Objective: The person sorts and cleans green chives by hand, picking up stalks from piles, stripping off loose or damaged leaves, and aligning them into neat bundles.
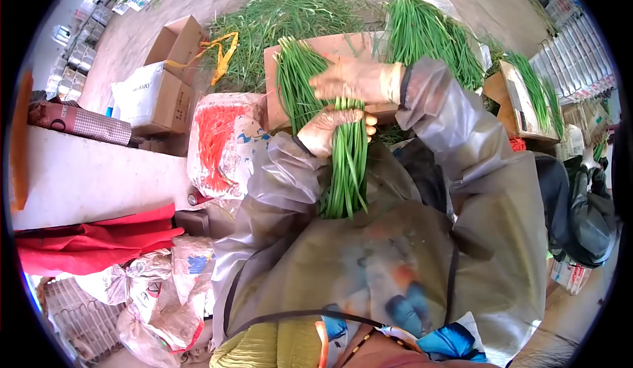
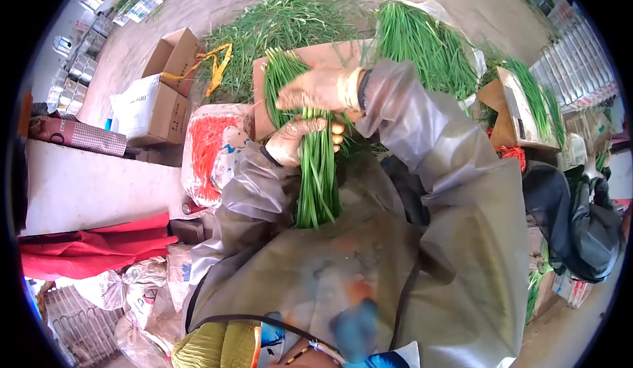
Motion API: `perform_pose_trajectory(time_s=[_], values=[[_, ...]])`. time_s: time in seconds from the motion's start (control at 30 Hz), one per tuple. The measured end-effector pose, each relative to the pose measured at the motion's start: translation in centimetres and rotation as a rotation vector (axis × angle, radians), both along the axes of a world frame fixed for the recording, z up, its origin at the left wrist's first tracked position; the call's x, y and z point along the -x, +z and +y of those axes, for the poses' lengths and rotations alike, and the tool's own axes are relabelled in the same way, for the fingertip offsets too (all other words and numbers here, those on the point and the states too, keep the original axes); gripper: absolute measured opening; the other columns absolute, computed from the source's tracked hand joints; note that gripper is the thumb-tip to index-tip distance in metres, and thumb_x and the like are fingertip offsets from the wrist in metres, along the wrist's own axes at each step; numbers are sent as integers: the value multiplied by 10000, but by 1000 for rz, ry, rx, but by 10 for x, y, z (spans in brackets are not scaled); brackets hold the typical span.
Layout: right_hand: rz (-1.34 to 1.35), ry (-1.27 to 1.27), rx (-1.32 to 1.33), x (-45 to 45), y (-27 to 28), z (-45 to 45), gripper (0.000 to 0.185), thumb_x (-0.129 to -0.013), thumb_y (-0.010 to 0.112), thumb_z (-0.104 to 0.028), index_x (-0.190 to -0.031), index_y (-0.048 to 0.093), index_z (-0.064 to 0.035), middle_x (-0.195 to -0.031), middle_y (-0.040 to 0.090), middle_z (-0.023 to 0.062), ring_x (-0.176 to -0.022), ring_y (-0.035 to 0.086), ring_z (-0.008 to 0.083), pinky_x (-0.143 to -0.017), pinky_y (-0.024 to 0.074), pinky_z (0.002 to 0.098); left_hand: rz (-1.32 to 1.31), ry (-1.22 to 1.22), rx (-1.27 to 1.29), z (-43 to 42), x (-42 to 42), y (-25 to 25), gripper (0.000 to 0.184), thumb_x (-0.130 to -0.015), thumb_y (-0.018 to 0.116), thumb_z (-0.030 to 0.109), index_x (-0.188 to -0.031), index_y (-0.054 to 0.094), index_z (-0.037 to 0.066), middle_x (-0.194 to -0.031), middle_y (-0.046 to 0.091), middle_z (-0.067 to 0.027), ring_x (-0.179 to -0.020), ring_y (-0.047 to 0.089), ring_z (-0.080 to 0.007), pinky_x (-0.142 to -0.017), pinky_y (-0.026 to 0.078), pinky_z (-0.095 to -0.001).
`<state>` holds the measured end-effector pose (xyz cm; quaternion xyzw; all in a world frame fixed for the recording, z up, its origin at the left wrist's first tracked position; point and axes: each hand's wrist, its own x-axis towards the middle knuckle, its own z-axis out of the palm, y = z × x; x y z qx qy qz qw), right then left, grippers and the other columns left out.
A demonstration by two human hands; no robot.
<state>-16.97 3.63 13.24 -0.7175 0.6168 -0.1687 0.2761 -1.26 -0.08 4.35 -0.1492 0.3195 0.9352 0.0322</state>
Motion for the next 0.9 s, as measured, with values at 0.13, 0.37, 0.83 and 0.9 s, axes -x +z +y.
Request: perform_pose_trajectory(time_s=[0.13,0.37,0.83,0.9], values=[[-493,-326,347,15,-3,4,582,-822,514,-558,-1112,579,-58,-1062,604,142,-999,566,232,-863,427,315,145,45,-56,-7,-1,-3,506,-777,658,147,-1231,465,37,-913,602,-78,-817,592,-202,-731,508,-350],[-449,-380,101,-5,-37,18,386,-810,660,-257,-1099,554,-25,-990,621,70,-906,572,135,-793,448,263,107,42,-42,-12,0,-3,380,-791,646,132,-1132,524,20,-814,555,-53,-733,545,-175,-700,467,-332],[-87,-130,711,13,-6,35,212,-804,604,-211,-945,604,-53,-931,587,90,-940,560,250,-831,439,364,177,106,18,-9,5,6,333,-807,623,88,-1117,524,17,-865,568,-73,-742,559,-175,-679,474,-300],[93,-100,684,10,-20,32,205,-780,611,-208,-919,607,-58,-955,582,95,-965,542,272,-840,433,381,158,120,32,-8,4,1,264,-816,615,85,-1058,525,31,-898,572,-80,-776,570,-177,-709,489,-314]])
